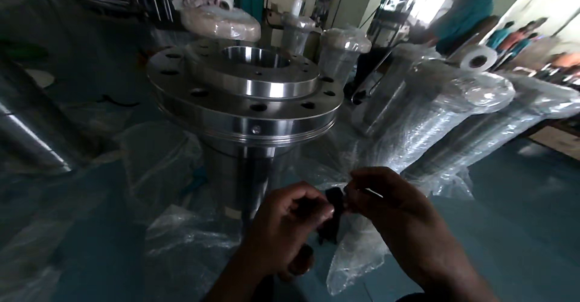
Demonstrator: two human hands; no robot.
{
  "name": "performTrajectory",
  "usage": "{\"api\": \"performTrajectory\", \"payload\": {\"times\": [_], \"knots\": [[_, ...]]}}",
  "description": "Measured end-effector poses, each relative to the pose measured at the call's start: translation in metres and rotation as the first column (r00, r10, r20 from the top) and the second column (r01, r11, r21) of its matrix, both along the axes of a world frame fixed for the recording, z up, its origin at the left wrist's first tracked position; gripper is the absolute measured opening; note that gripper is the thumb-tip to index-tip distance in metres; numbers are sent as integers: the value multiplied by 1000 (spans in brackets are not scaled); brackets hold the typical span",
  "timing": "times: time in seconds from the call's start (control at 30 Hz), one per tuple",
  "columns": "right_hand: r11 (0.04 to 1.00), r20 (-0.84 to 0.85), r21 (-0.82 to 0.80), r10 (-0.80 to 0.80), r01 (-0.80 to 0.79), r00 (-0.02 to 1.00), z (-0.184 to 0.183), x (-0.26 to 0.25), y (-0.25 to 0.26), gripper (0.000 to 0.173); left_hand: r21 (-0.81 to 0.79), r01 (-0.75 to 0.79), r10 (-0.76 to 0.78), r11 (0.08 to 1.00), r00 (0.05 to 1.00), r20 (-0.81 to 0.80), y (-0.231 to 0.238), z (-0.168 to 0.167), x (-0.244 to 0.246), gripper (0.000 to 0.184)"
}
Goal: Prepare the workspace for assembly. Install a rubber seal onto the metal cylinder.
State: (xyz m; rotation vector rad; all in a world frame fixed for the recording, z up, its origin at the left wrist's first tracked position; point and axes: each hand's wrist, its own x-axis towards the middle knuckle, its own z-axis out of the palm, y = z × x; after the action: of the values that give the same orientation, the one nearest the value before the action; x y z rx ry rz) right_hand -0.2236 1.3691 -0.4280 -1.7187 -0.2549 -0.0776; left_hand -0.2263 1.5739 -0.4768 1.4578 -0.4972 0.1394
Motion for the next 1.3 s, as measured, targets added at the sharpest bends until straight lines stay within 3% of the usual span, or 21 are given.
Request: {"api": "performTrajectory", "payload": {"times": [0.1,0.2,0.37,0.6,0.8,1.0,1.3], "knots": [[999,-87,-17,-31,30,996,-1,-1,1,8,-45,-40,39,998,999,-11,0,1,0,7],[995,-136,-31,91,-96,987,-2,-2,2,22,-55,-25,25,998,1000,-1,0,0,0,7],[991,-47,-67,113,-116,992,-7,-5,6,15,4,0,0,1000,998,60,-3,-4,-1,6],[997,9,-55,58,-57,998,-3,-3,0,15,-5,-134,134,991,989,64,13,4,0,13],[999,46,-26,36,-35,998,2,3,-7,17,30,-244,235,969,955,181,31,5,6,14],[988,28,144,55,-59,998,7,10,-16,18,61,-413,378,909,876,300,45,8,9,16],[967,-34,177,192,-183,981,1,6,-9,13,62,-128,113,990,974,198,14,-1,7,15]]}}
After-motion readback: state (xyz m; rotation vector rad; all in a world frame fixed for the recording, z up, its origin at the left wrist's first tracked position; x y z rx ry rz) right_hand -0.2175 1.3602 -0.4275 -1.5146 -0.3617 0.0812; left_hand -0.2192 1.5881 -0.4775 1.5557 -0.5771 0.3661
